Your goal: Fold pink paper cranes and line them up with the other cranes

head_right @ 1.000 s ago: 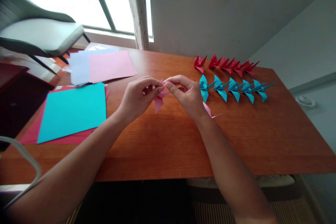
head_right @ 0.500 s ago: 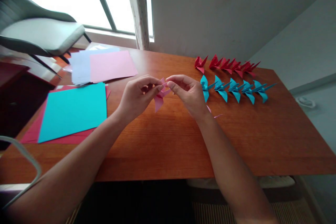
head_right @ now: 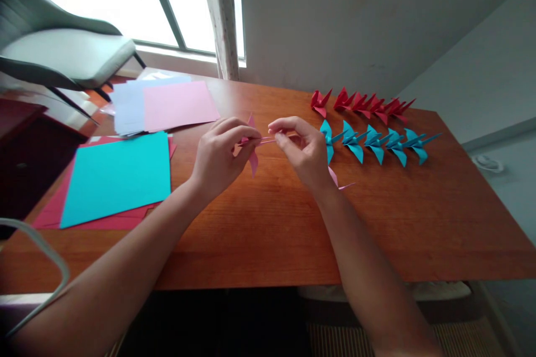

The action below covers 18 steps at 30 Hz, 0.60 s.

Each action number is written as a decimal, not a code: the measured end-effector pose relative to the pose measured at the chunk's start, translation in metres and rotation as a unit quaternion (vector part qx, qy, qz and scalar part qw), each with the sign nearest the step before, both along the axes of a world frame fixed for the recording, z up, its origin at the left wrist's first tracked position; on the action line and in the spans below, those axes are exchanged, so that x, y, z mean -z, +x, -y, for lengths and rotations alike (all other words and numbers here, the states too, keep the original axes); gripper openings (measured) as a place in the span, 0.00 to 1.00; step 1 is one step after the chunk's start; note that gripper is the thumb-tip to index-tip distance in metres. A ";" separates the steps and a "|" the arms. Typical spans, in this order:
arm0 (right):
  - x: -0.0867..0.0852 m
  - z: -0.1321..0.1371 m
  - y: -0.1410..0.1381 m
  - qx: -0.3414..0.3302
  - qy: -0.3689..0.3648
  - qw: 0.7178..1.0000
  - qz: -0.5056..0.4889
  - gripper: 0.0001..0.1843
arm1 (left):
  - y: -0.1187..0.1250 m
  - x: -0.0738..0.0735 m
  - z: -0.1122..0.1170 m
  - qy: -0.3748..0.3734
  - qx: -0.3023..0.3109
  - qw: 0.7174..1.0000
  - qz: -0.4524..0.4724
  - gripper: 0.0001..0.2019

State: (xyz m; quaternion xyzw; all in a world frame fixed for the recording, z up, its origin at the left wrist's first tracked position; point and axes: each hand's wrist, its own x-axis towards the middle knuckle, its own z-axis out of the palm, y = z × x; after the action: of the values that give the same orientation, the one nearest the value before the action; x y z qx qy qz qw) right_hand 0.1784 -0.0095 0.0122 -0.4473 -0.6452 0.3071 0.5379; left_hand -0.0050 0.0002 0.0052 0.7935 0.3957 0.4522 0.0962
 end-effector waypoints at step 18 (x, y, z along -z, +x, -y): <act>0.015 0.002 -0.014 0.009 -0.046 0.999 -0.027 0.07 | 0.000 0.001 0.010 0.147 -0.128 0.969 -0.150 0.10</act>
State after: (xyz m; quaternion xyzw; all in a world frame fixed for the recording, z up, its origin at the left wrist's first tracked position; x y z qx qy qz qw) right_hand 0.1647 -0.0110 -0.0025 -0.4692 -0.6115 0.3436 0.5365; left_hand -0.0054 -0.0095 0.0040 0.8008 0.4327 0.3895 -0.1409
